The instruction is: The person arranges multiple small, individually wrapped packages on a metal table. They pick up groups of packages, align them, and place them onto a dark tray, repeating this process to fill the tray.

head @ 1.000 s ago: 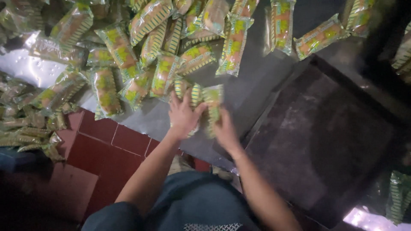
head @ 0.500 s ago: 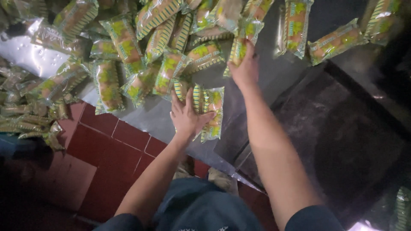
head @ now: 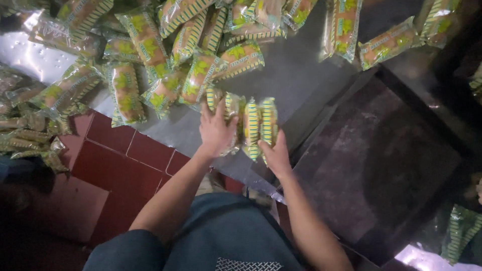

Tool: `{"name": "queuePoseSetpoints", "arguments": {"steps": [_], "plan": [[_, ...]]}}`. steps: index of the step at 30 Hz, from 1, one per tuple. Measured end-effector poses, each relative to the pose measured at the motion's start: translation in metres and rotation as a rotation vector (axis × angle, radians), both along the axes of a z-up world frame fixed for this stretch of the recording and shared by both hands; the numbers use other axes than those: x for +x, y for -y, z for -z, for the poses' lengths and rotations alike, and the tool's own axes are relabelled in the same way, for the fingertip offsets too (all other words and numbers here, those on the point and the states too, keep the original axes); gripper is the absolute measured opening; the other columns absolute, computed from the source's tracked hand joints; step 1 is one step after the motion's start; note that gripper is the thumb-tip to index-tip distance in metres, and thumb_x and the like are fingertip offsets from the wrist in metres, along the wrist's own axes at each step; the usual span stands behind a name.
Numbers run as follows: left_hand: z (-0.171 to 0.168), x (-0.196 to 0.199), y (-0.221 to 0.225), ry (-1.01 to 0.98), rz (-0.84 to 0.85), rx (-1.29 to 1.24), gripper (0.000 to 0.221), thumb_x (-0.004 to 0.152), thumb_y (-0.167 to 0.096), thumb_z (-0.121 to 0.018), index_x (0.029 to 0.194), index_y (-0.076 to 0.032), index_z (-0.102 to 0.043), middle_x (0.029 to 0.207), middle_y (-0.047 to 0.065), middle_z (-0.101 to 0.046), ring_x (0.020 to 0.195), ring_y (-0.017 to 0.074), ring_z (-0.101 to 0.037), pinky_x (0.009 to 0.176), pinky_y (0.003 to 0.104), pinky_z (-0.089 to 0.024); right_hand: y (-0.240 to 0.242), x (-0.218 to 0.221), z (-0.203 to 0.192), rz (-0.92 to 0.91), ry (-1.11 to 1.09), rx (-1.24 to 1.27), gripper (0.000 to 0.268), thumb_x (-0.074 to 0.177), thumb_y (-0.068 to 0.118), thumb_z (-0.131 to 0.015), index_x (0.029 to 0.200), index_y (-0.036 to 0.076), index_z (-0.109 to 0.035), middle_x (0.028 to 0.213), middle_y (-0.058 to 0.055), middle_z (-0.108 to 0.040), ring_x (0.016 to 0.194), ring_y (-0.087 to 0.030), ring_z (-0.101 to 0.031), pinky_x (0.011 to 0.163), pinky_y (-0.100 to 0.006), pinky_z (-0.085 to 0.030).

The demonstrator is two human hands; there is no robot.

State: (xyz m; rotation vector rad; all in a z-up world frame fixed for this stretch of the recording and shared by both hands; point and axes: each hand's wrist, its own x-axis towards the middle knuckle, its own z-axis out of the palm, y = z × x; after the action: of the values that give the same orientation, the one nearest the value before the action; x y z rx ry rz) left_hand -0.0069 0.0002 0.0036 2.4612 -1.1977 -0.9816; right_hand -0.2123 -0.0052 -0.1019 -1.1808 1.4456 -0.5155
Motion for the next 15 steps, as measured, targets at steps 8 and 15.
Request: {"name": "queuePoseSetpoints", "arguments": {"steps": [8, 15], "plan": [[-0.018, -0.014, 0.004, -0.101, -0.081, -0.004, 0.124, 0.071, -0.068, -0.085, 0.163, -0.018, -0.019, 0.163, 0.036, 0.008, 0.148, 0.0610, -0.011, 0.111, 0.081, -0.015, 0.036, -0.007, -0.012, -0.729, -0.786, -0.105, 0.086, 0.090, 0.066, -0.059, 0.153, 0.010, -0.045, 0.160, -0.020, -0.035, 0.147, -0.042, -0.038, 0.106, -0.074, -0.037], [-0.002, -0.018, 0.002, -0.062, -0.130, 0.025, 0.122, 0.063, -0.066, -0.087, 0.161, -0.025, -0.026, 0.167, 0.027, 0.008, 0.153, 0.0524, -0.012, 0.113, 0.078, -0.014, 0.109, 0.109, -0.119, -0.595, -0.490, -0.777, 0.044, 0.103, 0.030, -0.061, 0.144, 0.012, -0.059, 0.139, -0.019, -0.056, 0.134, -0.042, -0.052, 0.106, -0.054, -0.041]]}}
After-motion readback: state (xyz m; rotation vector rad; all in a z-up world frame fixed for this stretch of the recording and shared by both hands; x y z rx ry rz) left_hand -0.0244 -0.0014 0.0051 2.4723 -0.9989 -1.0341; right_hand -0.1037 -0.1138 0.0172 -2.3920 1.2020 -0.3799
